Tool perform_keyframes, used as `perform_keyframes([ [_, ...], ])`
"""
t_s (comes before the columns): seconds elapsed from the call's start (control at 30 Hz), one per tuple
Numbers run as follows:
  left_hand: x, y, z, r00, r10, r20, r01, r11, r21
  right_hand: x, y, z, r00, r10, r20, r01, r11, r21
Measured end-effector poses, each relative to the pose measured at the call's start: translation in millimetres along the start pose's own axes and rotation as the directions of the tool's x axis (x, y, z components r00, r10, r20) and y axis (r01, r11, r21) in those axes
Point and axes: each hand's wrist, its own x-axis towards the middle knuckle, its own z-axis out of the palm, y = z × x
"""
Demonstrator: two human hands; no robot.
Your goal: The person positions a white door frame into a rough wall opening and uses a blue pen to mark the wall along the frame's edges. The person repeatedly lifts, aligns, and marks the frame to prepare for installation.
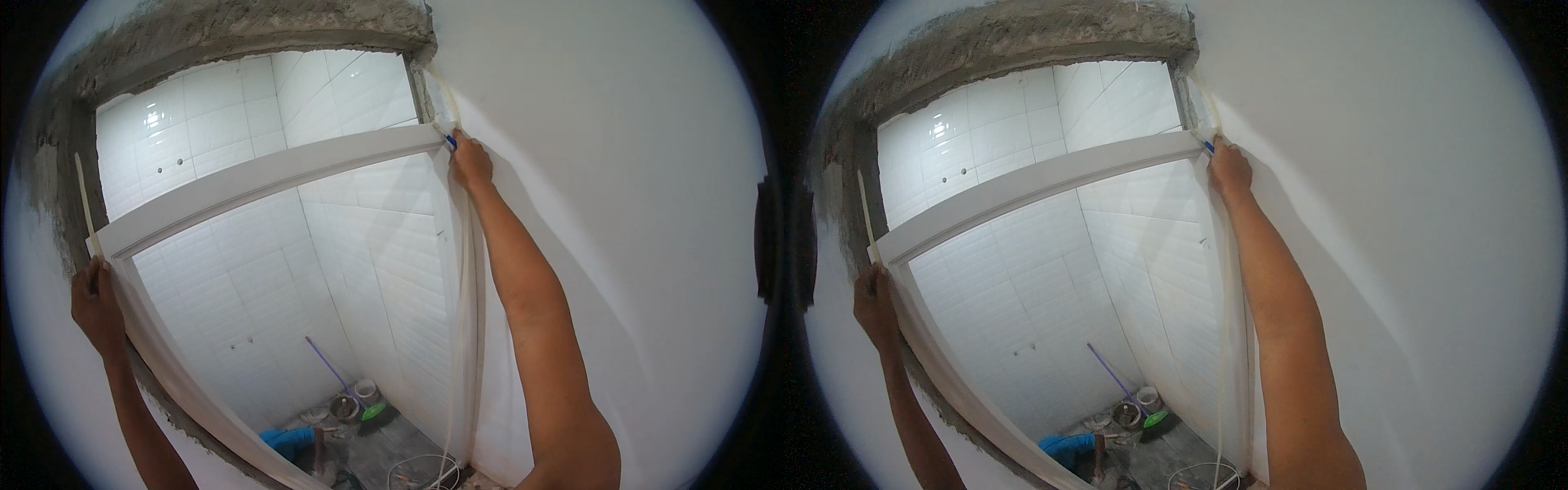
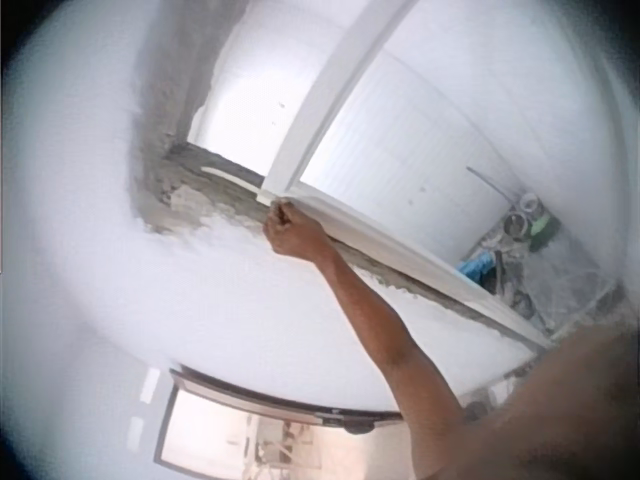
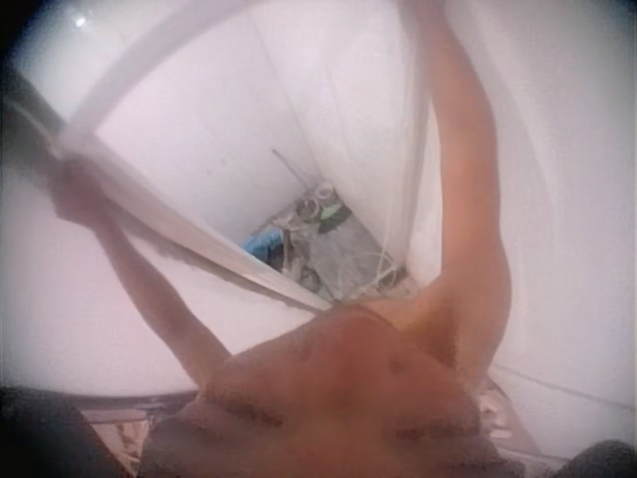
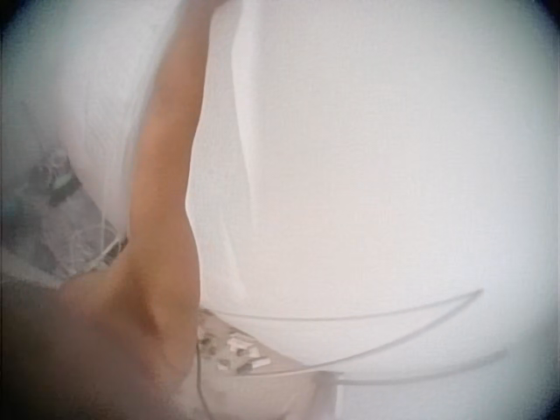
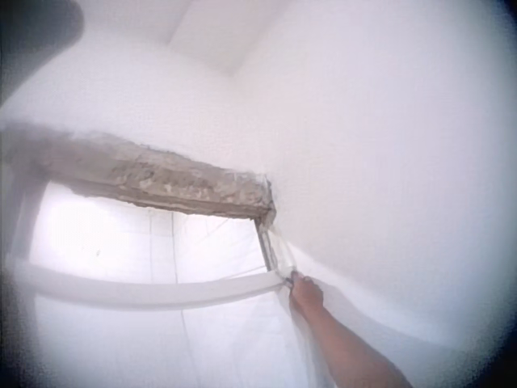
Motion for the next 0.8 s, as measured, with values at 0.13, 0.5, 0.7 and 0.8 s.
perform_keyframes([
  [0.13, 0, -2, 1, 1.0, 0.007, 0.003, -0.007, 1.0, 0.024, 3, 3, 4, 0.999, -0.008, -0.048, 0.011, 0.998, 0.063],
  [0.5, 2, -14, -1, 0.991, -0.08, 0.109, 0.08, 0.997, 0.002, 9, 6, 17, 0.983, 0.006, -0.181, 0.03, 0.98, 0.196],
  [0.7, 0, -13, 0, 0.998, -0.062, 0.023, 0.063, 0.994, -0.094, 10, 8, 17, 0.982, -0.005, -0.19, 0.045, 0.977, 0.207],
  [0.8, -1, -8, 4, 0.998, -0.058, -0.014, 0.056, 0.995, -0.079, 22, 23, 30, 0.985, -0.038, -0.166, 0.07, 0.978, 0.195],
])
